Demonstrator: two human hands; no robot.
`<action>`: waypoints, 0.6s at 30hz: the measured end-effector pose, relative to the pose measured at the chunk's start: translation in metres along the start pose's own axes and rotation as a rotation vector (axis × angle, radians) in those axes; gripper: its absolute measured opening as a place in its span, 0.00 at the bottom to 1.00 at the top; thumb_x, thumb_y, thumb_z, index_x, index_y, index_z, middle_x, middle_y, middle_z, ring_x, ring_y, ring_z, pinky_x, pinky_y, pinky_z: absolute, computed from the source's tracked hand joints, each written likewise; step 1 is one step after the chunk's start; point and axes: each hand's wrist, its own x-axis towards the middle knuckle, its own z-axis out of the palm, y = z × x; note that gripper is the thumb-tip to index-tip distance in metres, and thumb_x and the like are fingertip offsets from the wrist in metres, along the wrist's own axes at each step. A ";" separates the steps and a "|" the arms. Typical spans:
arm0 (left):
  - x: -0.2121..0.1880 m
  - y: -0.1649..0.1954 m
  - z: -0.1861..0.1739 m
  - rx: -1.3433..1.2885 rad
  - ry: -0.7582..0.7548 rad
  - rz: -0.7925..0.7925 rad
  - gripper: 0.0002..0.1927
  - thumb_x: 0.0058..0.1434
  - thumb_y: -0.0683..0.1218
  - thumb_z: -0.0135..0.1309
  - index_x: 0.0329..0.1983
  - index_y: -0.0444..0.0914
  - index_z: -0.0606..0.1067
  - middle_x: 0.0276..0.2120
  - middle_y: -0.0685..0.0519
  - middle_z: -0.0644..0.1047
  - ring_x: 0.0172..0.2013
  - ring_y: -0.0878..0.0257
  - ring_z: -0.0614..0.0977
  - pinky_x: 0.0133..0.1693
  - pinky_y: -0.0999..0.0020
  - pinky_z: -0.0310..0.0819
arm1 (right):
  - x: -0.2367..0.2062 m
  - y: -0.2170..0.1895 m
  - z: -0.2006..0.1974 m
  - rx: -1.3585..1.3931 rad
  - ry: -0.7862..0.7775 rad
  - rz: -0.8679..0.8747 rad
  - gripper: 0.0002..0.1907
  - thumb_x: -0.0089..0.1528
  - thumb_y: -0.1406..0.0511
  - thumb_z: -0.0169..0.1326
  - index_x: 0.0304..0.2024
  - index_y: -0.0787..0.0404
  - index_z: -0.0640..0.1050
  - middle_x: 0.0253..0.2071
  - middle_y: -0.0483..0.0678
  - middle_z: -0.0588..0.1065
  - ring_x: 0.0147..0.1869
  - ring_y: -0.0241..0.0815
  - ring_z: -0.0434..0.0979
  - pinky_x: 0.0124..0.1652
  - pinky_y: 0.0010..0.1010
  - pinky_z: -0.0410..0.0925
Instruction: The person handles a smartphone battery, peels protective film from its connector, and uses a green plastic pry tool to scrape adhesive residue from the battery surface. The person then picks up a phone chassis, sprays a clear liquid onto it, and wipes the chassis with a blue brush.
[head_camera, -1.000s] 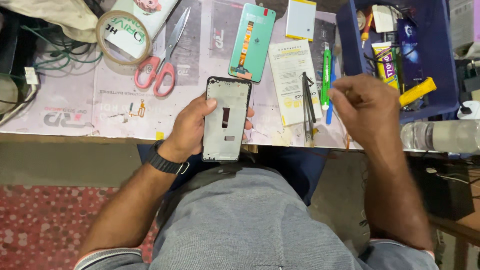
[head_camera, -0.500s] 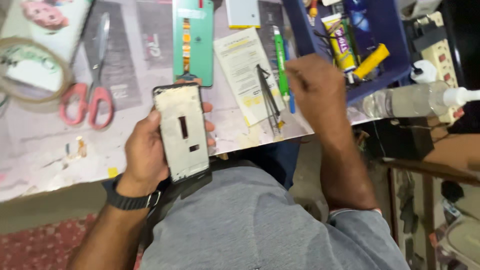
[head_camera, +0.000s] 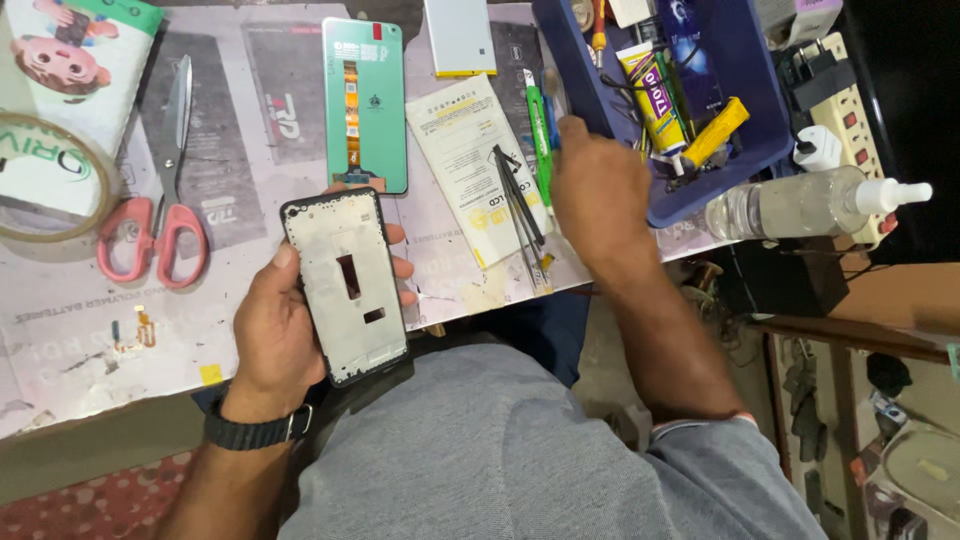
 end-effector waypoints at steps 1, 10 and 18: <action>-0.001 0.000 0.000 0.004 -0.014 -0.008 0.38 0.73 0.62 0.38 0.78 0.35 0.58 0.62 0.36 0.71 0.54 0.46 0.78 0.54 0.45 0.76 | 0.002 -0.002 0.004 -0.015 0.013 -0.002 0.07 0.63 0.70 0.55 0.44 0.64 0.78 0.26 0.61 0.78 0.29 0.63 0.79 0.31 0.55 0.70; -0.004 -0.001 -0.007 -0.046 -0.020 0.021 0.35 0.73 0.58 0.39 0.77 0.34 0.57 0.59 0.37 0.72 0.53 0.46 0.79 0.51 0.44 0.80 | 0.015 0.001 0.003 0.113 0.398 -0.234 0.18 0.53 0.71 0.59 0.46 0.69 0.77 0.40 0.60 0.78 0.42 0.61 0.80 0.42 0.46 0.73; -0.004 0.001 -0.012 -0.097 -0.037 0.029 0.32 0.72 0.51 0.37 0.79 0.46 0.51 0.63 0.40 0.69 0.52 0.44 0.79 0.49 0.45 0.81 | 0.011 -0.006 -0.038 0.628 0.212 -0.186 0.05 0.72 0.74 0.58 0.41 0.69 0.75 0.32 0.53 0.74 0.33 0.43 0.73 0.35 0.35 0.66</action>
